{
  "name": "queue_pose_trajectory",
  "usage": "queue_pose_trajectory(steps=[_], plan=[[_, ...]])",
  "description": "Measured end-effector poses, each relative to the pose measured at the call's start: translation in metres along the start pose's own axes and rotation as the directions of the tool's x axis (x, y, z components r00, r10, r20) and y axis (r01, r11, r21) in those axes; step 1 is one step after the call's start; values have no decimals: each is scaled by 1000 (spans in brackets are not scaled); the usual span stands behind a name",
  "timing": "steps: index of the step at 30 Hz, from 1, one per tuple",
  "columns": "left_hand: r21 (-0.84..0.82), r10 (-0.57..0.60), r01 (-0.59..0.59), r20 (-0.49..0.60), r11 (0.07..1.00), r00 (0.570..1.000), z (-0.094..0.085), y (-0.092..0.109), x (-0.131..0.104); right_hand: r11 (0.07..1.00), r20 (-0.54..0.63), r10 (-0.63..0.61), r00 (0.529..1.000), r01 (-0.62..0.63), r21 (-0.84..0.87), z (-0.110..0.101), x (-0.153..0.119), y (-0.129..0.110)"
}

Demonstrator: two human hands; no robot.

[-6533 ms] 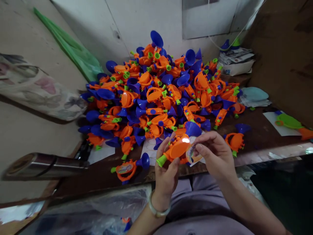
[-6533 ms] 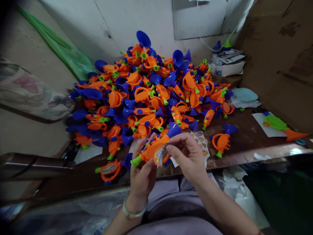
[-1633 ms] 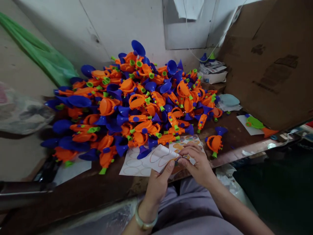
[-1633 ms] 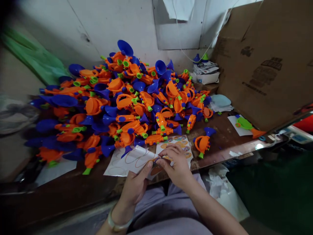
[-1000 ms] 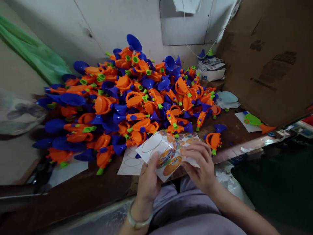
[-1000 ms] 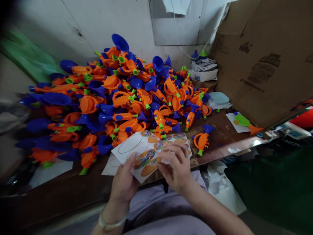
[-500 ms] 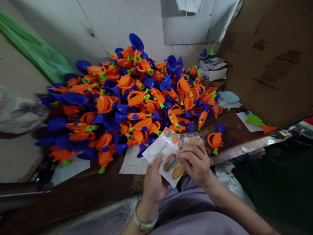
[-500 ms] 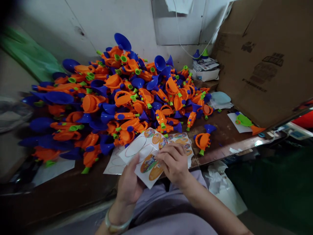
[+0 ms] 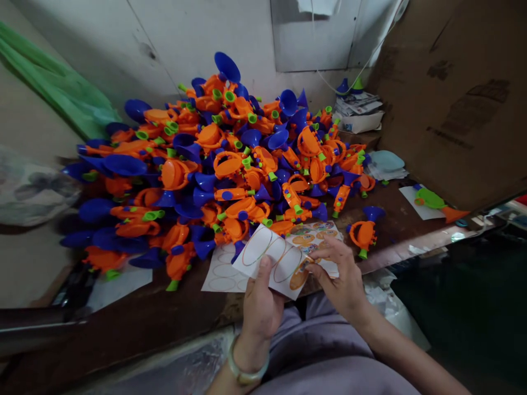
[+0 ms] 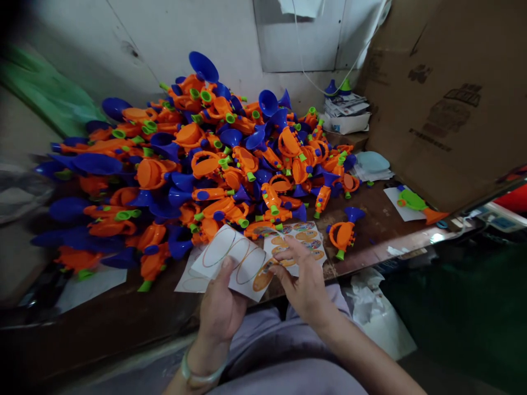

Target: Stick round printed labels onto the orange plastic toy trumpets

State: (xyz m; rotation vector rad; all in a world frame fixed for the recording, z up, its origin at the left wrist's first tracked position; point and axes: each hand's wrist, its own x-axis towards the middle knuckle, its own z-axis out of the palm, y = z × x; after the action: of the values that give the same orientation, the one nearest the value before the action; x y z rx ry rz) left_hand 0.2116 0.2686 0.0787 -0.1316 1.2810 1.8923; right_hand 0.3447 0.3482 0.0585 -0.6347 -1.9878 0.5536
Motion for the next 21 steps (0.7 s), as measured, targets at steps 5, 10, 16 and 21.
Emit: queue_pose_trajectory(steps=[5, 10, 16, 21], plan=[[4, 51, -51, 21, 999, 998, -3, -7, 1, 966, -23, 176, 984, -168, 197, 7, -2, -5], [-7, 213, -213, 76, 977, 974, -3, -13, 1, 758, 131, 380, 916, -389, 523, 16, -2, -4], [4, 95, -96, 108, 995, 990, -9, -18, 9, 983, -201, 65, 977, -29, 180, 15, -8, -4], [20, -96, 94, 176, 995, 980, -2, -25, 35, 877, 98, -436, 895, 398, 270, -15, -18, -15]])
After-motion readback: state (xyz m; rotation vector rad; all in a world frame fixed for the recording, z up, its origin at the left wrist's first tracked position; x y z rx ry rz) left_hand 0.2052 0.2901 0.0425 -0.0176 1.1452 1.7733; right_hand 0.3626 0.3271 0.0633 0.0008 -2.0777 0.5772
